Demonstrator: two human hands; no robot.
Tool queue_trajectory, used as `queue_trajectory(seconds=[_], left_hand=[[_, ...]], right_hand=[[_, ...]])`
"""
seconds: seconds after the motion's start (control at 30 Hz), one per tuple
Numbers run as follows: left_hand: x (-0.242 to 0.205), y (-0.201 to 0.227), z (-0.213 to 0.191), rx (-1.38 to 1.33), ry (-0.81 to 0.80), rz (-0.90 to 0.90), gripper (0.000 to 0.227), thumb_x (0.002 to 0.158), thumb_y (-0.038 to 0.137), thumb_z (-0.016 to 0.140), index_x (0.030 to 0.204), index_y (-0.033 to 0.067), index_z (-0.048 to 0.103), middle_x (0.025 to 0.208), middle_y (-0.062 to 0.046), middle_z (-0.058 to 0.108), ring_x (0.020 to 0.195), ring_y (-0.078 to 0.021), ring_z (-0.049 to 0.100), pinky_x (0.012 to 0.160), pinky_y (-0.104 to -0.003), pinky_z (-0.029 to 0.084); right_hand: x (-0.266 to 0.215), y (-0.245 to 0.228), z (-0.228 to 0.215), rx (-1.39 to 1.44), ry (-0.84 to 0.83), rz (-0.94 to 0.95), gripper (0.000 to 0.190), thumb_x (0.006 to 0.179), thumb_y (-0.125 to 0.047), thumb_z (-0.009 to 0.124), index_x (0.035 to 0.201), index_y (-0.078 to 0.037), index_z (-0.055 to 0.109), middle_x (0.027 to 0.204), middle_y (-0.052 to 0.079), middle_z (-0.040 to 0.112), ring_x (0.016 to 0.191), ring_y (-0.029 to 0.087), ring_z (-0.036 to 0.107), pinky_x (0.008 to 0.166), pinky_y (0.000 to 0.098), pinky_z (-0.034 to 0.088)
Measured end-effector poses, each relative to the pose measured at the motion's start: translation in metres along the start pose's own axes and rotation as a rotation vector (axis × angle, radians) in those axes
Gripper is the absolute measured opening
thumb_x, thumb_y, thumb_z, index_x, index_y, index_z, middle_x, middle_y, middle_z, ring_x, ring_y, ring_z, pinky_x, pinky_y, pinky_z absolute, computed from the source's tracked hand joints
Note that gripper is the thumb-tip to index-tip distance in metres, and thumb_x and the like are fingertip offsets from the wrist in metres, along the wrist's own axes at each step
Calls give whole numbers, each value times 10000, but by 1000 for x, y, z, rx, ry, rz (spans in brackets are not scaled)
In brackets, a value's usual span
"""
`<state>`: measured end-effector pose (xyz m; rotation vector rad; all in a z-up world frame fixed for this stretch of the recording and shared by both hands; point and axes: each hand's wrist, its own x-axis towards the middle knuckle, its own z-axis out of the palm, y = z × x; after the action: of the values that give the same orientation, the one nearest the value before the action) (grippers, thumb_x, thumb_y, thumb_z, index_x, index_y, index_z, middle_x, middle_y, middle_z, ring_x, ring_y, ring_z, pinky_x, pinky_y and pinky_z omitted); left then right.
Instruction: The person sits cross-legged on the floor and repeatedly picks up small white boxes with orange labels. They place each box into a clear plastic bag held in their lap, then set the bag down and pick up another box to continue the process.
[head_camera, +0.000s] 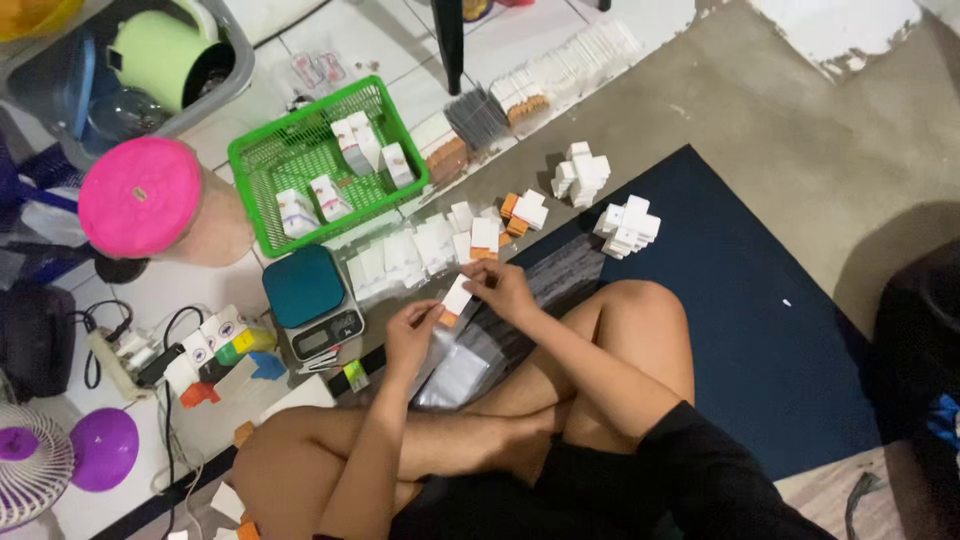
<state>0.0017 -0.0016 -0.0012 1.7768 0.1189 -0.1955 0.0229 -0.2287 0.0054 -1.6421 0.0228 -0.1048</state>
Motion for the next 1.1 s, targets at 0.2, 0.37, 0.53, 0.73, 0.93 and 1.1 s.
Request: queue_trajectory(seconds=[0.2, 0.37, 0.53, 0.73, 0.93, 1.1], left_hand=[[1, -13, 0, -17, 1, 46, 183, 905, 176, 809, 1068, 93, 804, 987, -125, 792, 961, -192, 715, 883, -368, 559], [1, -12, 2, -44, 29, 85, 145, 892, 136, 812, 1025, 78, 798, 930, -121, 792, 876, -186, 714, 822, -339, 555], [-2, 2, 2, -37, 170, 156, 127, 898, 138, 818, 1008, 76, 799, 873, -85, 787, 825, -128, 697, 778, -307, 557], [-5, 19, 7, -154, 209, 169, 285, 919, 118, 795, 1185, 114, 695, 883, -35, 759, 777, -96, 659, 696, -236, 554], [-10, 34, 7, -124, -8, -233, 338, 816, 330, 902, 1059, 143, 761, 771, -16, 675, 622, -112, 684, 528, -215, 588], [16, -64, 16, -230, -169, -342, 415, 890, 263, 856, 1119, -46, 701, 876, -153, 710, 625, -254, 759, 543, -310, 652]], right_hand=[[-13, -13, 5, -163, -187, -41, 159, 803, -161, 859, 948, -125, 806, 781, 69, 772, 734, 205, 717, 704, 328, 546], [-19, -16, 14, -131, -282, -118, 67, 889, -149, 791, 940, -108, 803, 877, 131, 766, 844, 293, 722, 777, 380, 547], [-21, -13, 19, -104, -209, -243, 270, 868, -266, 863, 1092, -128, 801, 1015, 105, 587, 903, 282, 676, 865, 390, 548], [-43, 24, 53, 453, -271, 327, 130, 847, -17, 822, 875, -47, 698, 713, 79, 718, 603, 131, 710, 550, 242, 582], [-19, 49, 40, 547, -49, 458, 178, 861, -39, 818, 970, 35, 700, 682, 111, 700, 556, 222, 723, 468, 342, 624], [-20, 47, 31, 486, -57, 507, 172, 856, -96, 837, 945, -19, 712, 711, 37, 662, 546, 143, 666, 426, 248, 599]])
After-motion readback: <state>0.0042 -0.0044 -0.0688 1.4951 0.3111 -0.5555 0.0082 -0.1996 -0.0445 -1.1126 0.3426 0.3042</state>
